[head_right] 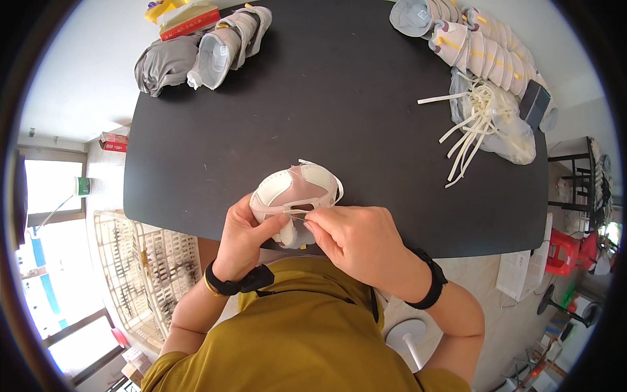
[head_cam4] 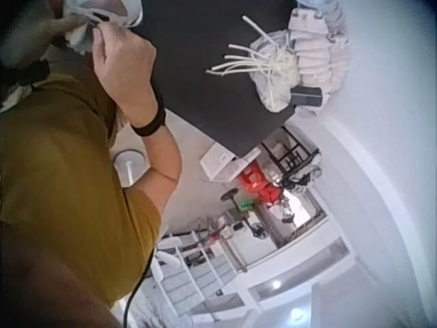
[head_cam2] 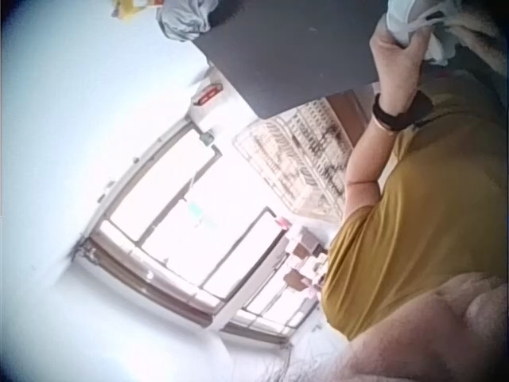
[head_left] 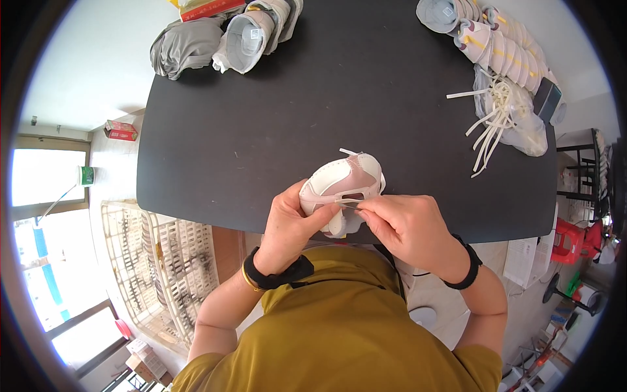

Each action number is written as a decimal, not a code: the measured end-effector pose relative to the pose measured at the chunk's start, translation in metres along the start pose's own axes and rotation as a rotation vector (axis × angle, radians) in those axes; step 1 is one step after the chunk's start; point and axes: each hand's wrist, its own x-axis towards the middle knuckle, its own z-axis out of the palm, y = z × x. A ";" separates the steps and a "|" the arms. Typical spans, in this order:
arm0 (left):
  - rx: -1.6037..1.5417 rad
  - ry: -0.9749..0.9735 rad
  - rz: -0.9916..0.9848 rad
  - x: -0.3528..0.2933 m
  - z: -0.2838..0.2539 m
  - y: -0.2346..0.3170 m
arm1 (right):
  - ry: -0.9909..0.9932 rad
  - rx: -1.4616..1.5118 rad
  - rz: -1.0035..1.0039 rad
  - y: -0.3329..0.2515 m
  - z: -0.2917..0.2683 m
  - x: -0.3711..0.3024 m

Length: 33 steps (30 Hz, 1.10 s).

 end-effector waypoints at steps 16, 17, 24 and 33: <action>0.458 0.019 0.140 -0.003 0.003 -0.004 | 0.082 -0.312 -0.026 -0.008 0.019 -0.007; 0.558 0.048 0.248 -0.003 0.009 -0.002 | 0.056 -0.438 -0.062 -0.011 0.019 -0.006; 0.831 0.083 0.540 0.003 0.014 -0.008 | -0.192 -0.235 0.039 -0.002 0.008 0.007; 0.830 0.117 0.514 0.004 0.024 0.004 | -0.107 -0.369 -0.215 -0.001 0.010 0.013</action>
